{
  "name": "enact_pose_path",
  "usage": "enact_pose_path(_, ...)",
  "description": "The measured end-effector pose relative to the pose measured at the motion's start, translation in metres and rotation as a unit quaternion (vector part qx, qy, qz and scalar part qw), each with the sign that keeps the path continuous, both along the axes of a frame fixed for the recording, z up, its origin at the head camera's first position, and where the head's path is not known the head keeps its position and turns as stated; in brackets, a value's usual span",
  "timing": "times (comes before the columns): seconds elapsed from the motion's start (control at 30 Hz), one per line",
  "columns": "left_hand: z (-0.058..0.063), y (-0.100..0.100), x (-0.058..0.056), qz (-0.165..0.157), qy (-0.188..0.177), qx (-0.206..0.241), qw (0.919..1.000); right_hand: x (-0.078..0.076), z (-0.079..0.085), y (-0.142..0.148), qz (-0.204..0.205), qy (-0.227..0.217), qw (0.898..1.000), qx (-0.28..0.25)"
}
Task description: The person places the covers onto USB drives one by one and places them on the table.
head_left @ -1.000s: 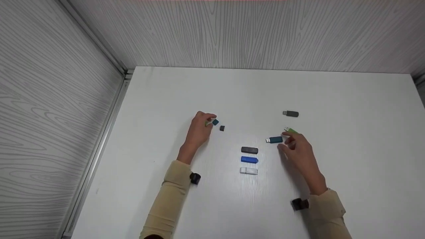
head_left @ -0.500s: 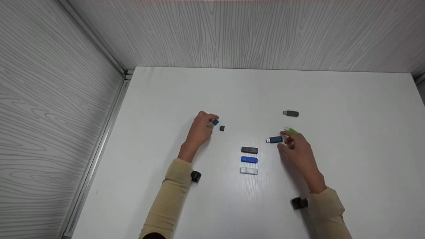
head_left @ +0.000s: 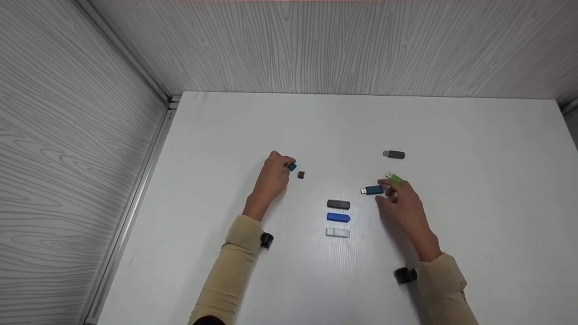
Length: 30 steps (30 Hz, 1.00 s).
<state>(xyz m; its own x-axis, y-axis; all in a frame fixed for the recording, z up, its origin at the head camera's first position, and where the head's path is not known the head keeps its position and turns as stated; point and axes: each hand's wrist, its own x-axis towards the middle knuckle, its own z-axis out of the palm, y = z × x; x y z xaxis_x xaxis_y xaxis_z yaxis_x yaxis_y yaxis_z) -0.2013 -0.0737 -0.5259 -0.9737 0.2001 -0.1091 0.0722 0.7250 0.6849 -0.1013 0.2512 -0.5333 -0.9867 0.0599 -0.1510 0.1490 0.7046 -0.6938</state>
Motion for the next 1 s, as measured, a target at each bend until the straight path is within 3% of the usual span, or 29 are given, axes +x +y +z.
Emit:
enact_pose_path(0.63, -0.003, 0.008, 0.001, 0.018, -0.026, -0.024, 0.9992, 0.002, -0.005, -0.001, -0.004, 0.012, 1.000, -0.003)
enact_pose_path(1.0, -0.002, 0.010, 0.002, -0.009, -0.012, -0.070, 0.9974, 0.003, -0.003, 0.000, -0.007, 0.002, 1.000, -0.003)
